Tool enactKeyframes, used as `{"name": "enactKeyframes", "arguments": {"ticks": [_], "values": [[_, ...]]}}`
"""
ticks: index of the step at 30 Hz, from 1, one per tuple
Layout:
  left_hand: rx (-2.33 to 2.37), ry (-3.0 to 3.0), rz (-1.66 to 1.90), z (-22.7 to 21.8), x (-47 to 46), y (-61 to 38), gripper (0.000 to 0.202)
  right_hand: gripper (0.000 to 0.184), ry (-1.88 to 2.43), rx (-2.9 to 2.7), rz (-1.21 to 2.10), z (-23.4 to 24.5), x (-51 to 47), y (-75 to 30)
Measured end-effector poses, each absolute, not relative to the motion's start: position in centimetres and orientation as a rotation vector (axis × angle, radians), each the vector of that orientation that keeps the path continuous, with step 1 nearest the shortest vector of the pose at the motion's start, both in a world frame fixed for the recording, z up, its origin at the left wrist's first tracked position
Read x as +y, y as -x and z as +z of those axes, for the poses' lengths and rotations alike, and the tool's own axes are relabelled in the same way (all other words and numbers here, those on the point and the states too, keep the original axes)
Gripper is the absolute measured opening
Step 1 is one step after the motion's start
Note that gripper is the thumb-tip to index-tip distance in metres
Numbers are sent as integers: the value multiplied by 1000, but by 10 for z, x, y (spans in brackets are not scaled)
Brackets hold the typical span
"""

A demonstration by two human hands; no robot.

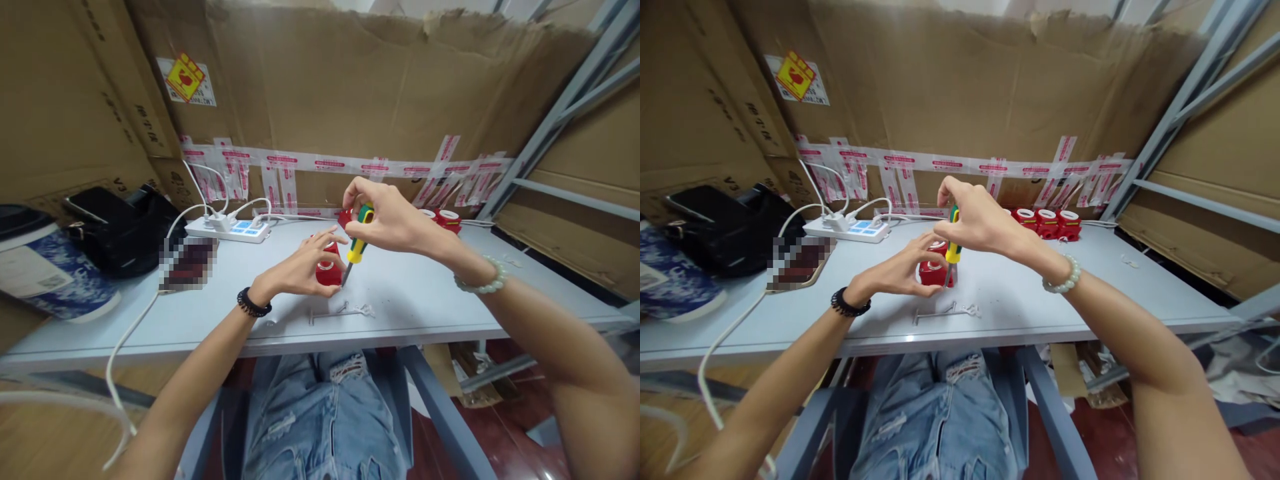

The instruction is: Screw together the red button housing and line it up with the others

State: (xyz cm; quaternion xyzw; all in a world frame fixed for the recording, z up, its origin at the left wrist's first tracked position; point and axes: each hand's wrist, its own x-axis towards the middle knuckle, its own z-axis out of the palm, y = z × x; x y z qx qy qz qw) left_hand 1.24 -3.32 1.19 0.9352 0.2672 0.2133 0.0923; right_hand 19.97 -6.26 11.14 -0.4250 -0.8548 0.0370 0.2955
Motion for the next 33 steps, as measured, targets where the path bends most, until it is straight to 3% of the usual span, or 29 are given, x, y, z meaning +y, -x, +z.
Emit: {"name": "enactKeyframes", "arguments": {"ticks": [4, 23, 29, 33], "values": [[772, -2804, 528, 11, -36, -17, 15, 23, 1149, -2296, 95, 107, -61, -199], [734, -2862, 388, 1, -36, -23, 15, 22, 1177, -2312, 127, 104, -59, -200], [829, -2765, 569, 8, -28, -10, 26, 20, 1124, -2238, 78, 112, -56, -204], [909, -2703, 602, 8, -12, 9, 55, 22, 1114, -2186, 68, 112, -48, -203]]}}
